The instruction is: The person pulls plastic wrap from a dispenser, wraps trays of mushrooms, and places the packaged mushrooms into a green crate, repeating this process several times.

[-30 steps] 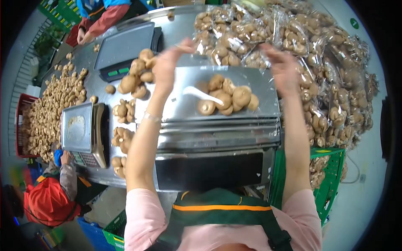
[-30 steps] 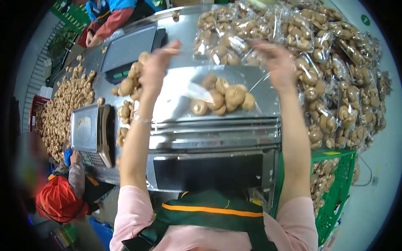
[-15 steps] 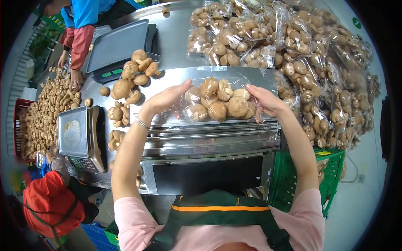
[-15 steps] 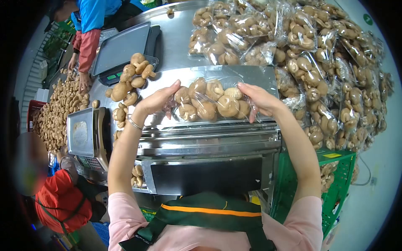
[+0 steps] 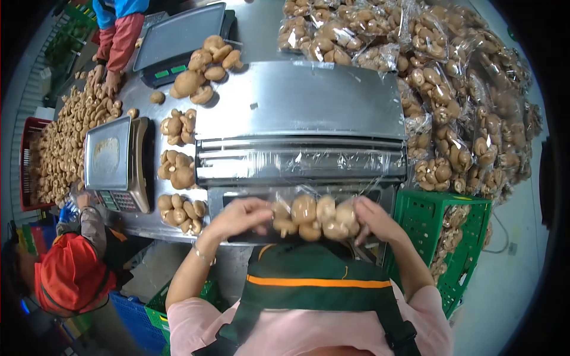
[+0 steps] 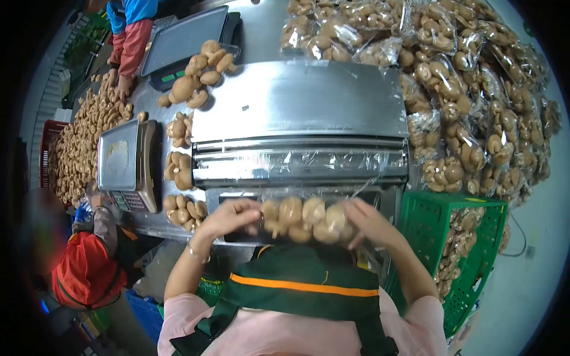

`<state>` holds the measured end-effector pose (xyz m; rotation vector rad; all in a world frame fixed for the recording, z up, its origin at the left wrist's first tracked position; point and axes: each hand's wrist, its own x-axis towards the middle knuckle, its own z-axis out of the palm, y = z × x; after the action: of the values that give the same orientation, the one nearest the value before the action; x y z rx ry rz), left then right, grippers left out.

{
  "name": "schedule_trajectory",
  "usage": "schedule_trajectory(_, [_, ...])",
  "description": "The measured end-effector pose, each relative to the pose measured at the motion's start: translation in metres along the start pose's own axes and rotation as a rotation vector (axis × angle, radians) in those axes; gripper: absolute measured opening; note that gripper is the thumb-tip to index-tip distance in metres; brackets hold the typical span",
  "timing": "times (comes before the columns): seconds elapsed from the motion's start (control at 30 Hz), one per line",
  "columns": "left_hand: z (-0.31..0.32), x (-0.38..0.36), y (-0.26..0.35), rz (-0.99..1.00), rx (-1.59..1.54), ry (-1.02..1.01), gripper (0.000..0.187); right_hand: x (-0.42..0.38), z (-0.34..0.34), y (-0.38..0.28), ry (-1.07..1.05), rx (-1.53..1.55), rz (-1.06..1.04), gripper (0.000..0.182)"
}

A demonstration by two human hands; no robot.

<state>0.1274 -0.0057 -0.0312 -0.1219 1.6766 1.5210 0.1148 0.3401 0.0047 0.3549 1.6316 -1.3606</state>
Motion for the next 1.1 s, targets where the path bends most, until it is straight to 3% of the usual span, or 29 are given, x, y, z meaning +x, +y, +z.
schedule_trajectory(0.03, [-0.004,0.008,-0.021,0.023,-0.165,0.112,0.03,0.011,-0.002,0.017,0.06,0.053,-0.151,0.043])
schedule_trajectory(0.07, [0.001,0.006,-0.021,0.004,-0.254,0.235,0.025,0.013,0.001,0.022,0.189,0.175,-0.146,0.041])
schedule_trajectory(0.2, [0.033,0.016,-0.036,0.214,-0.179,0.62,0.026,0.025,0.015,0.062,0.511,-0.028,-0.323,0.033])
schedule_trajectory(0.23, [0.039,0.019,-0.035,0.237,-0.245,0.69,0.027,0.025,0.022,0.061,0.591,0.122,-0.328,0.031])
schedule_trajectory(0.3, [0.045,0.008,-0.026,0.254,-0.512,0.803,0.027,0.009,0.028,0.048,0.552,0.521,-0.332,0.028])
schedule_trajectory(0.37, [0.054,-0.02,-0.037,0.195,-0.782,0.838,0.026,-0.025,0.025,0.049,0.465,0.777,-0.191,0.028])
schedule_trajectory(0.43, [0.066,-0.05,-0.074,0.035,-0.936,0.82,0.028,-0.03,0.024,0.108,0.337,0.921,-0.107,0.025])
schedule_trajectory(0.47, [0.076,-0.062,-0.092,-0.08,-1.018,0.79,0.031,-0.014,0.03,0.154,0.345,0.416,-0.226,0.019])
schedule_trajectory(0.5, [0.084,-0.071,-0.119,-0.158,-0.974,0.602,0.028,0.003,0.035,0.199,0.487,-0.398,-0.27,0.017])
schedule_trajectory(0.53, [0.085,-0.073,-0.14,-0.236,-0.918,0.414,0.026,0.02,0.04,0.244,0.675,-0.893,-0.316,0.021])
schedule_trajectory(0.57, [0.093,-0.058,-0.134,-0.251,-0.672,0.479,0.021,0.026,0.047,0.265,0.685,-0.903,-0.262,0.023])
schedule_trajectory(0.6, [0.105,-0.04,-0.127,-0.266,-0.421,0.536,0.02,0.027,0.049,0.264,0.607,-0.71,-0.174,0.026])
schedule_trajectory(0.67, [0.116,-0.015,-0.157,0.065,-0.54,0.179,0.041,0.01,0.046,0.234,0.442,-0.141,-0.058,0.031])
schedule_trajectory(0.7, [0.123,0.001,-0.163,0.163,-0.644,-0.02,0.041,-0.006,0.045,0.212,0.37,0.074,-0.048,0.033])
schedule_trajectory(0.73, [0.122,0.009,-0.145,0.199,-0.721,-0.18,0.042,-0.023,0.046,0.187,0.297,0.208,-0.079,0.035])
schedule_trajectory(0.83, [0.124,0.02,-0.083,0.164,-0.654,-0.319,0.043,-0.067,0.053,0.119,0.101,0.317,-0.32,0.043])
schedule_trajectory(0.93, [0.138,0.036,-0.021,0.21,-0.358,-0.28,0.045,-0.084,0.054,0.082,0.04,0.219,-0.635,0.05])
schedule_trajectory(1.0, [0.143,0.047,0.019,0.365,-0.057,-0.17,0.047,-0.081,0.04,0.071,0.143,0.196,-0.74,0.055])
schedule_trajectory(1.07, [0.131,0.051,0.063,0.649,0.359,0.052,0.049,-0.082,0.018,0.07,0.274,0.513,-0.438,0.045])
schedule_trajectory(1.1, [0.117,0.054,0.09,0.81,0.591,0.225,0.05,-0.099,-0.008,0.068,0.559,0.097,-0.514,0.039])
